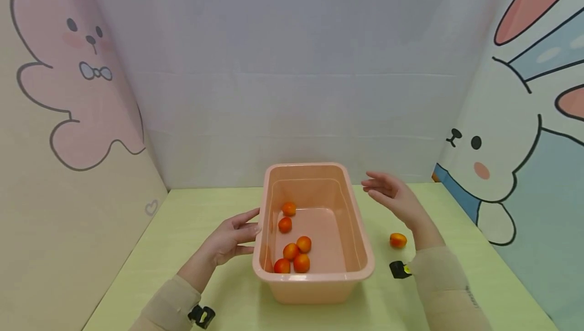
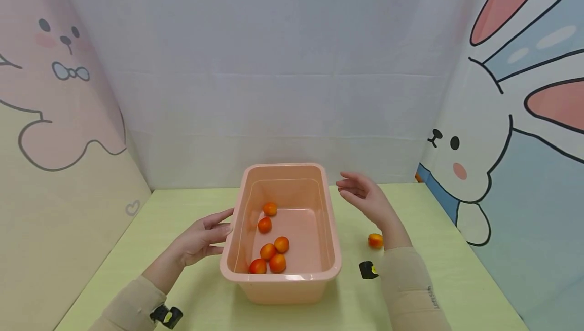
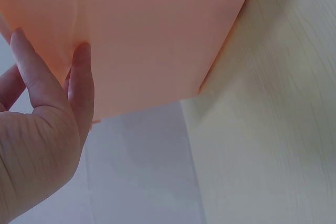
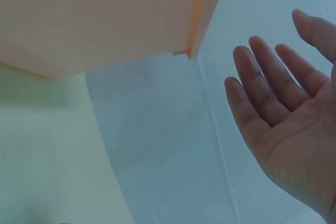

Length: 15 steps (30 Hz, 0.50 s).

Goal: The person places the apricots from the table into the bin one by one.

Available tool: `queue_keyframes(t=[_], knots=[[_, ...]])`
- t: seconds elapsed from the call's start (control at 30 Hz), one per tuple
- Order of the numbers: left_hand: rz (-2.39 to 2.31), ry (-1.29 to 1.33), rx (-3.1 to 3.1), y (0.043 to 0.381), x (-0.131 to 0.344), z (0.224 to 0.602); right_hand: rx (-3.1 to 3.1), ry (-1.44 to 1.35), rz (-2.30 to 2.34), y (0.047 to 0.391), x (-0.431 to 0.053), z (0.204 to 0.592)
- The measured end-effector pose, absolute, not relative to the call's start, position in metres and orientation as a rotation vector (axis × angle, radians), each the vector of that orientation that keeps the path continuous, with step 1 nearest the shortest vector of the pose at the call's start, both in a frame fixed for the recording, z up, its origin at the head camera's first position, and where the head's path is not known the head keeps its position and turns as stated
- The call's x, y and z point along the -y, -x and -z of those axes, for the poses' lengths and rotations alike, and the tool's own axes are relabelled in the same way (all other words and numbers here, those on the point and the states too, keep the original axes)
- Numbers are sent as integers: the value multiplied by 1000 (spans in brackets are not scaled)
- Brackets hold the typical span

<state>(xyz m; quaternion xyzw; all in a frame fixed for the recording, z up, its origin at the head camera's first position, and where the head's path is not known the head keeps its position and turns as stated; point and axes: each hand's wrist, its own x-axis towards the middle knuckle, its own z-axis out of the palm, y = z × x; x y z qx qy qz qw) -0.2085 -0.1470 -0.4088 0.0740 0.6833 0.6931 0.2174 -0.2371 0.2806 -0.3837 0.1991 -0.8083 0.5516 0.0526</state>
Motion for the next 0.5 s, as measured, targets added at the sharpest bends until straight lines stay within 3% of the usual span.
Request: queue_keyframes(t=[0.5], knots=[[-1951, -217, -1855, 205, 146, 406, 2523, -411, -1540, 209, -311, 452]])
